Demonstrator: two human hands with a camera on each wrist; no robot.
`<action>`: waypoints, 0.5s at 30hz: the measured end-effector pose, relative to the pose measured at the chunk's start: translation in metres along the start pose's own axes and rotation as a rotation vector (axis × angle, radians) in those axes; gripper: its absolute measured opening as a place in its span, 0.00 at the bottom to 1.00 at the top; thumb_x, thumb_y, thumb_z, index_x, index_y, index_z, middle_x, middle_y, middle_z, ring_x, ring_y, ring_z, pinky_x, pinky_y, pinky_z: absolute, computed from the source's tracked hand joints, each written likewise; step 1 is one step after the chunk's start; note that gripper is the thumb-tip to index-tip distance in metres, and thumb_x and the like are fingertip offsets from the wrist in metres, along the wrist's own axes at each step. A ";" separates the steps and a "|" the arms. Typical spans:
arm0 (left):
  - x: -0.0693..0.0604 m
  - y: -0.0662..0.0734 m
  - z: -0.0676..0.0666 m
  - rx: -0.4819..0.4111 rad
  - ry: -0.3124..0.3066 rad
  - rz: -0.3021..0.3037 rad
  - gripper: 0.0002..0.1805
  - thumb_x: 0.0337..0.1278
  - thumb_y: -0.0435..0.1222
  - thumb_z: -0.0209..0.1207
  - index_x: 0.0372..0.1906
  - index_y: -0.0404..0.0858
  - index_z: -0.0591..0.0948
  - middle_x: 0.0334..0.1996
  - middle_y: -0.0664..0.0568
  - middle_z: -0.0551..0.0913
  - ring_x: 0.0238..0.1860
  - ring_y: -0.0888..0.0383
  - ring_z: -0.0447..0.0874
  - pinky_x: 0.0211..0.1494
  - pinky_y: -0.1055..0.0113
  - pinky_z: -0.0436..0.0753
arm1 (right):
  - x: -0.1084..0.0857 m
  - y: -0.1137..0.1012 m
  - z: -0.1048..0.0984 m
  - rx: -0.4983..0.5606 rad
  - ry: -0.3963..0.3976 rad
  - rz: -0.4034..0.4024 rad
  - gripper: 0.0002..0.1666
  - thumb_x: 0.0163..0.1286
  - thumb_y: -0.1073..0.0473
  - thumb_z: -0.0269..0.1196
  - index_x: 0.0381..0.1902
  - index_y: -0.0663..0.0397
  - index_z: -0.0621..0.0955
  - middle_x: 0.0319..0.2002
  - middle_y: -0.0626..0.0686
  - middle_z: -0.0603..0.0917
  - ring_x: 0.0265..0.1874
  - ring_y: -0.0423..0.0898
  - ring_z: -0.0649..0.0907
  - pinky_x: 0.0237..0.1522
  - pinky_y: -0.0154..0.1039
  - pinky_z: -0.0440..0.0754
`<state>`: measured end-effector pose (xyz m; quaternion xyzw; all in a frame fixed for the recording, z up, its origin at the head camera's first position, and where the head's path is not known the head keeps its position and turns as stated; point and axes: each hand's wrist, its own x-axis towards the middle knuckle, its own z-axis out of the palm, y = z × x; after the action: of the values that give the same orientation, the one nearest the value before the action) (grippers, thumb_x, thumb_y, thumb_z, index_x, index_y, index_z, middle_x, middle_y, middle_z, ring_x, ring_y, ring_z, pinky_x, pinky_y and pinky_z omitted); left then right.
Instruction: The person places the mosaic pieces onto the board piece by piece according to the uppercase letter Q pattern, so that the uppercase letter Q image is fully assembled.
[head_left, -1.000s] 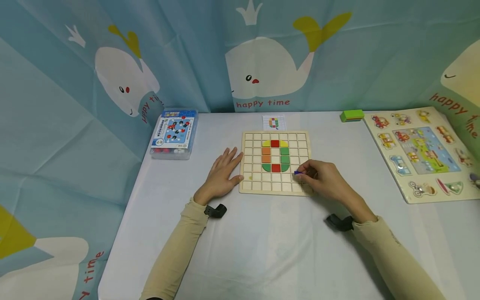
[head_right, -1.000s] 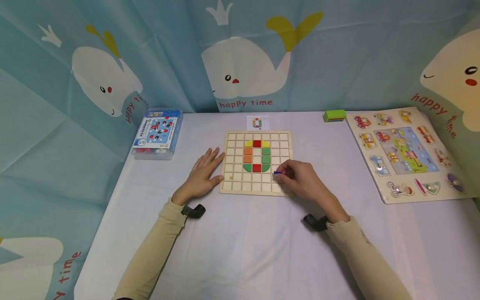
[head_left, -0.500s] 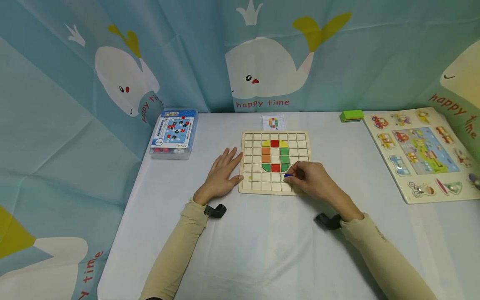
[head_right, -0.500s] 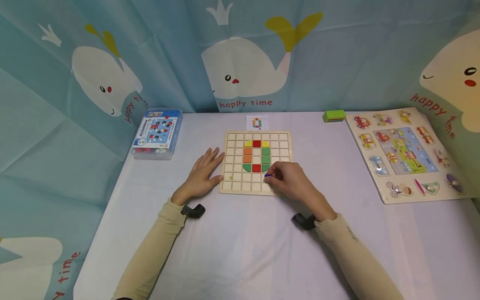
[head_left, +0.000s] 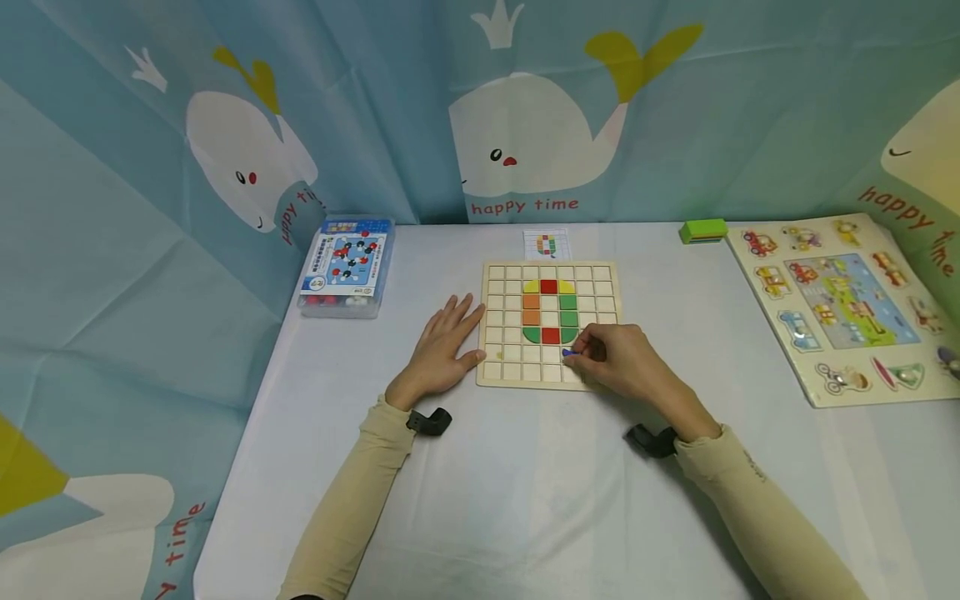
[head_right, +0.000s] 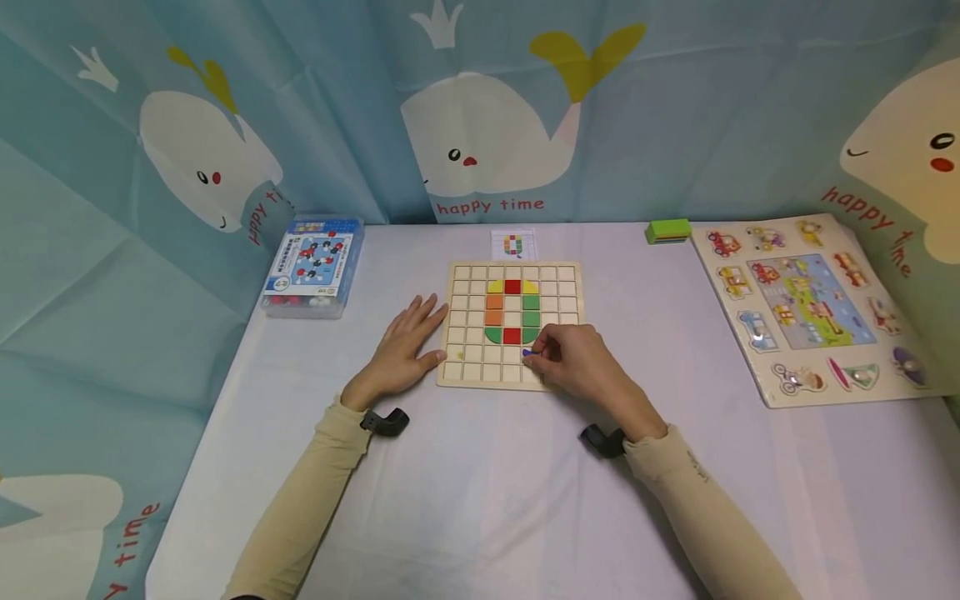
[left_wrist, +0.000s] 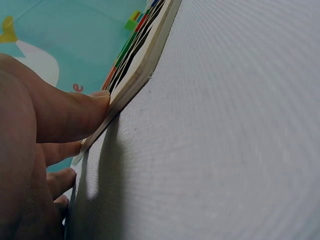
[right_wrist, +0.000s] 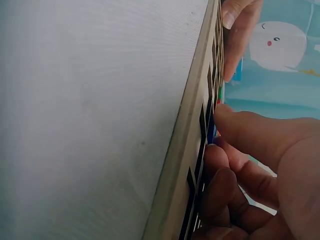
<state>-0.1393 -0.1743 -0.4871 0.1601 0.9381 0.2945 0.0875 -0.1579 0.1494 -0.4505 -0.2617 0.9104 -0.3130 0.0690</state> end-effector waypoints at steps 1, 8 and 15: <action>0.000 0.000 0.000 -0.001 -0.001 -0.002 0.42 0.77 0.47 0.56 0.87 0.42 0.54 0.88 0.46 0.44 0.89 0.46 0.33 0.89 0.45 0.38 | 0.000 0.000 0.000 0.002 -0.005 0.004 0.09 0.68 0.58 0.75 0.32 0.53 0.85 0.25 0.45 0.84 0.23 0.39 0.78 0.27 0.32 0.75; -0.001 0.000 -0.001 -0.012 0.002 -0.001 0.42 0.77 0.48 0.56 0.87 0.42 0.55 0.88 0.46 0.45 0.89 0.46 0.33 0.89 0.45 0.37 | 0.001 0.001 0.001 0.017 -0.024 0.021 0.07 0.69 0.60 0.74 0.32 0.53 0.86 0.24 0.46 0.84 0.23 0.40 0.77 0.26 0.31 0.75; -0.001 0.002 0.000 -0.019 0.012 0.010 0.42 0.77 0.48 0.57 0.86 0.42 0.55 0.88 0.45 0.45 0.89 0.45 0.34 0.89 0.44 0.38 | 0.000 0.003 0.001 0.009 -0.018 0.014 0.10 0.69 0.59 0.74 0.29 0.51 0.84 0.23 0.45 0.83 0.22 0.39 0.76 0.26 0.32 0.73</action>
<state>-0.1384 -0.1730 -0.4858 0.1619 0.9350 0.3047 0.0817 -0.1588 0.1505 -0.4529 -0.2579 0.9100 -0.3144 0.0807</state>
